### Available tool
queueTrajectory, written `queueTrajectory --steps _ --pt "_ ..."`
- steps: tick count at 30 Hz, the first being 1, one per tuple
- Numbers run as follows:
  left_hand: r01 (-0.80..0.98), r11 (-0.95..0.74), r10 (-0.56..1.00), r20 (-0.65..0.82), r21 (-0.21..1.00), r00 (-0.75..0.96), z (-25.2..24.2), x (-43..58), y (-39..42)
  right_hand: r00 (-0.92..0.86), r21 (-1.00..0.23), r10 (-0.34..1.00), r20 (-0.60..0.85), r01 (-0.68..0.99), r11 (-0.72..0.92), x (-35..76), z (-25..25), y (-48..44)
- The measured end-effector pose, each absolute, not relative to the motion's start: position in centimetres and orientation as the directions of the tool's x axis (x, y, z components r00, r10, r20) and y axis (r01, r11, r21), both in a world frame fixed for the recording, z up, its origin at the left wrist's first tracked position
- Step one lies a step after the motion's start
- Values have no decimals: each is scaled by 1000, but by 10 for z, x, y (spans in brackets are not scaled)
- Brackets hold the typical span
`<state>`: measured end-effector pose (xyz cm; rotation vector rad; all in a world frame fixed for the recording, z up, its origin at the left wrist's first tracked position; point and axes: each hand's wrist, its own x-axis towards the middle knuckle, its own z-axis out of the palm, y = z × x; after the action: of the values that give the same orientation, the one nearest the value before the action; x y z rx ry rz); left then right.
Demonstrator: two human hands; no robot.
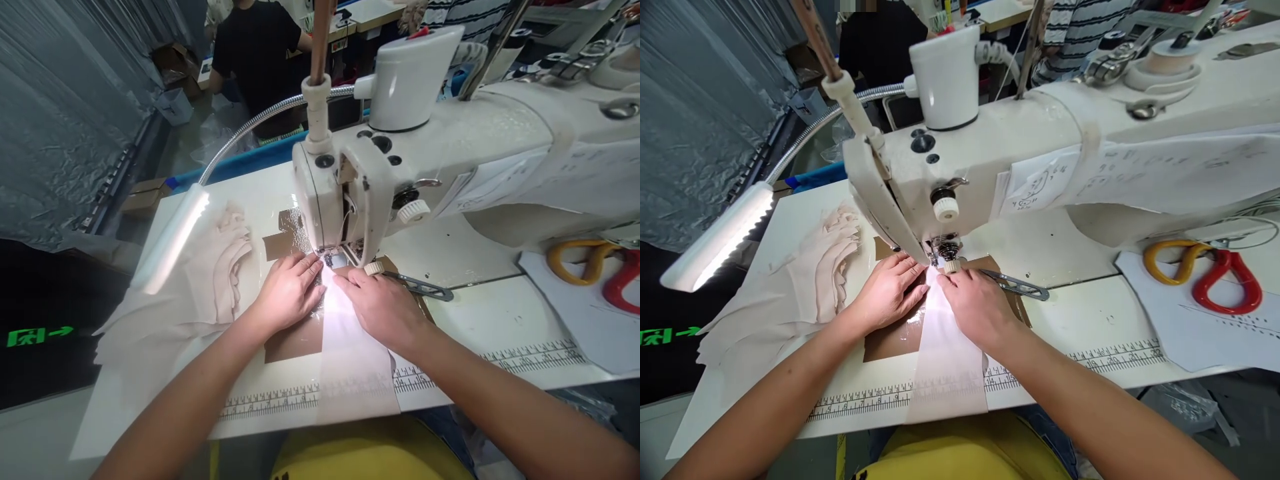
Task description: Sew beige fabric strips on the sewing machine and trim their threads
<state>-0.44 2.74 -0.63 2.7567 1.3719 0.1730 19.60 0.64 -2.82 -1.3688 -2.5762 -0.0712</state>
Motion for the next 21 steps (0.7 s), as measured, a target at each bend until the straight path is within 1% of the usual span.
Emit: queueTrajectory --steps 4,11,16,21 --pt "799 -593 805 72 98 589 -5 -3 29 -535 -65 816 220 827 559 196 -29 6" --pt "797 -590 806 151 133 572 -18 -5 30 -536 -90 822 194 825 558 196 -27 7" --pt "793 -583 811 179 176 557 -18 -6 30 -527 -102 818 232 823 559 197 -27 6" --pt "770 -606 795 181 198 579 -16 -6 28 -514 -106 816 266 825 554 198 -28 4"
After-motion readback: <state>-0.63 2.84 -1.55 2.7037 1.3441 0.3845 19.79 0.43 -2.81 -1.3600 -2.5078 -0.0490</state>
